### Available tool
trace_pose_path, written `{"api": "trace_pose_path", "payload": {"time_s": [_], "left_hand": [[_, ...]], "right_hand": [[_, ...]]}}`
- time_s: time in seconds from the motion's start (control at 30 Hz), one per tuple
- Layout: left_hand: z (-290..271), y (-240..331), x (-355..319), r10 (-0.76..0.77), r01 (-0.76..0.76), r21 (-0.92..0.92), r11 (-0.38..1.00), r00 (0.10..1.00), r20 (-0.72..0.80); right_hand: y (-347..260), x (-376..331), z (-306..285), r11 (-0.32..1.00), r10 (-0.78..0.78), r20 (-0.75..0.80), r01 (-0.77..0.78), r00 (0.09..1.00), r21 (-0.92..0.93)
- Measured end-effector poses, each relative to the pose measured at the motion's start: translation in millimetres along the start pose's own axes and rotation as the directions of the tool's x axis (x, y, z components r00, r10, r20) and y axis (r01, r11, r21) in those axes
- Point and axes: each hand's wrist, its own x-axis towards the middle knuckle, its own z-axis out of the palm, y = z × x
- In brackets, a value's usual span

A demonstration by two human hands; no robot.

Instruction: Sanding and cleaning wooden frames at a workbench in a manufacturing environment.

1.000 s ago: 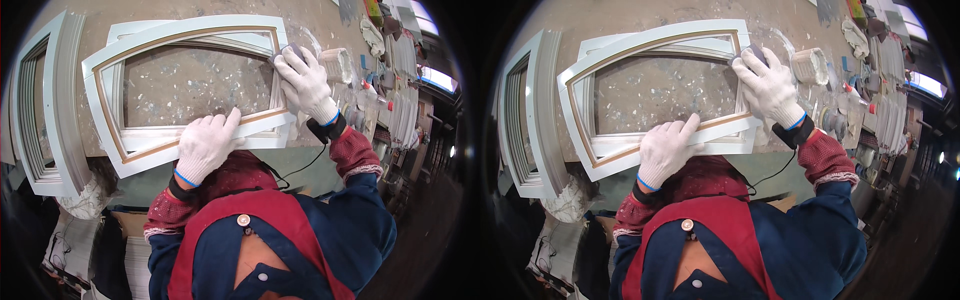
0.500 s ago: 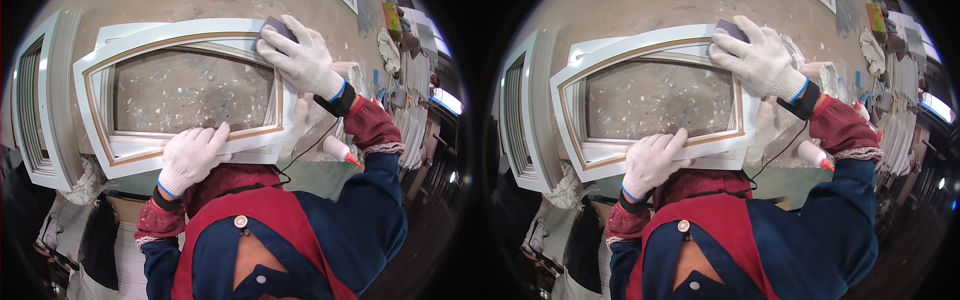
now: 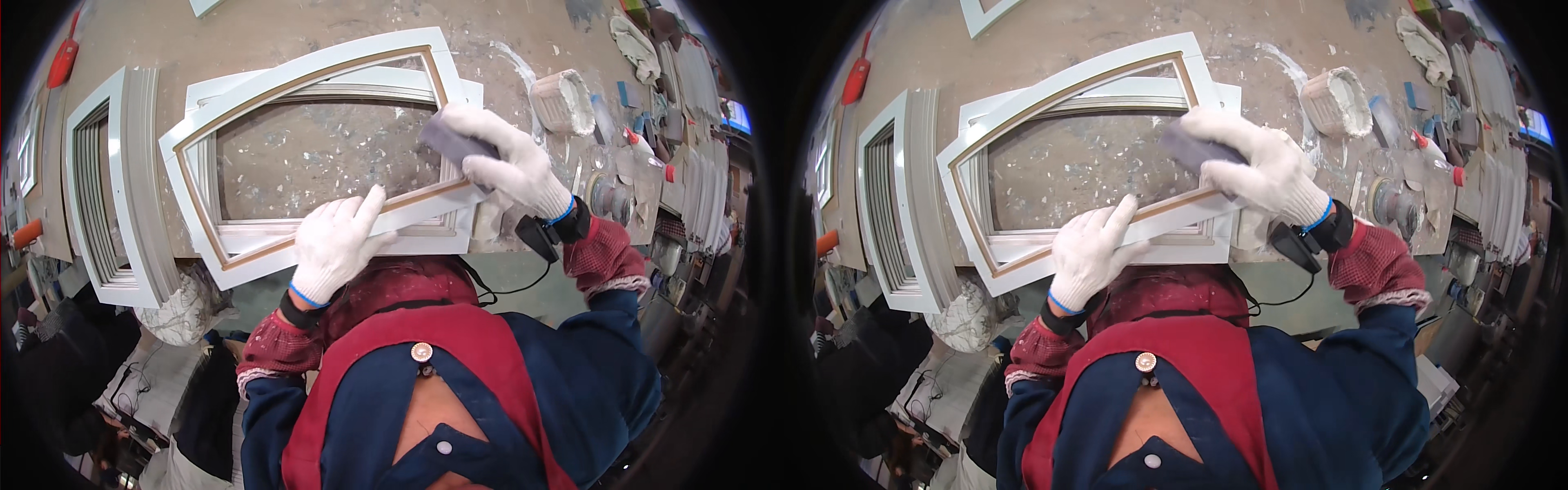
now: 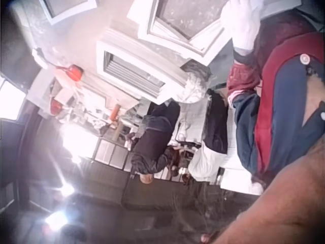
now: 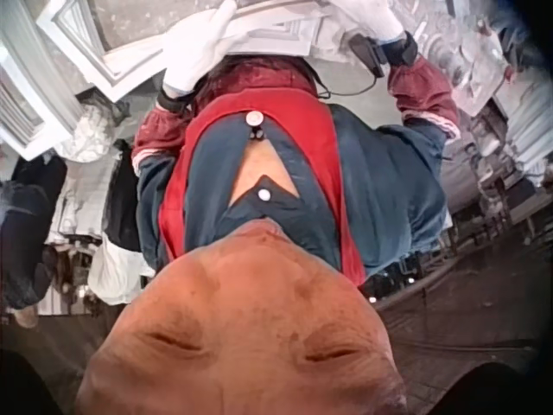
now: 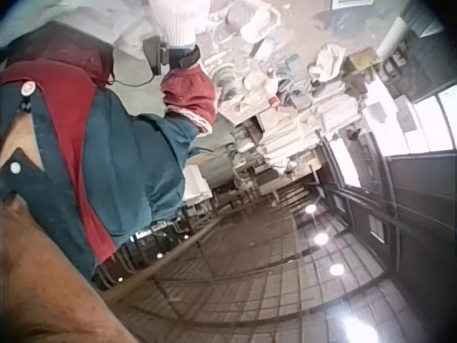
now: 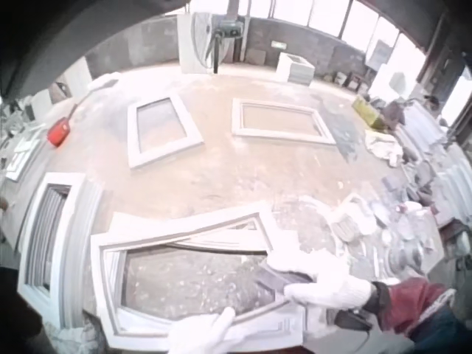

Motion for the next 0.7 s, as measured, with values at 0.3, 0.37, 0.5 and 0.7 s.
{"api": "trace_pose_path", "payload": {"time_s": [0.3, 0.37, 0.5, 0.7], "left_hand": [[-64, -23, -51, 0.107, -0.112, -0.09, 0.99, 0.993, -0.05], [-94, -61, -85, 0.121, -0.12, 0.1, 0.988, 0.993, -0.007], [-130, -115, -116, 0.184, -0.179, 0.374, 0.91, 0.983, 0.023], [-128, -154, -96, 0.407, -0.41, 0.406, 0.817, 0.908, 0.098]], "right_hand": [[-10, -37, 91, 0.917, -0.159, -0.41, -0.02, 0.898, -0.399], [-5, -48, 110, 0.954, -0.21, -0.429, 0.088, 0.879, -0.288], [-8, -53, 147, 0.988, -0.11, -0.538, 0.034, 0.836, -0.149], [-23, -52, 199, 0.993, -0.089, -0.641, 0.114, 0.762, -0.003]]}}
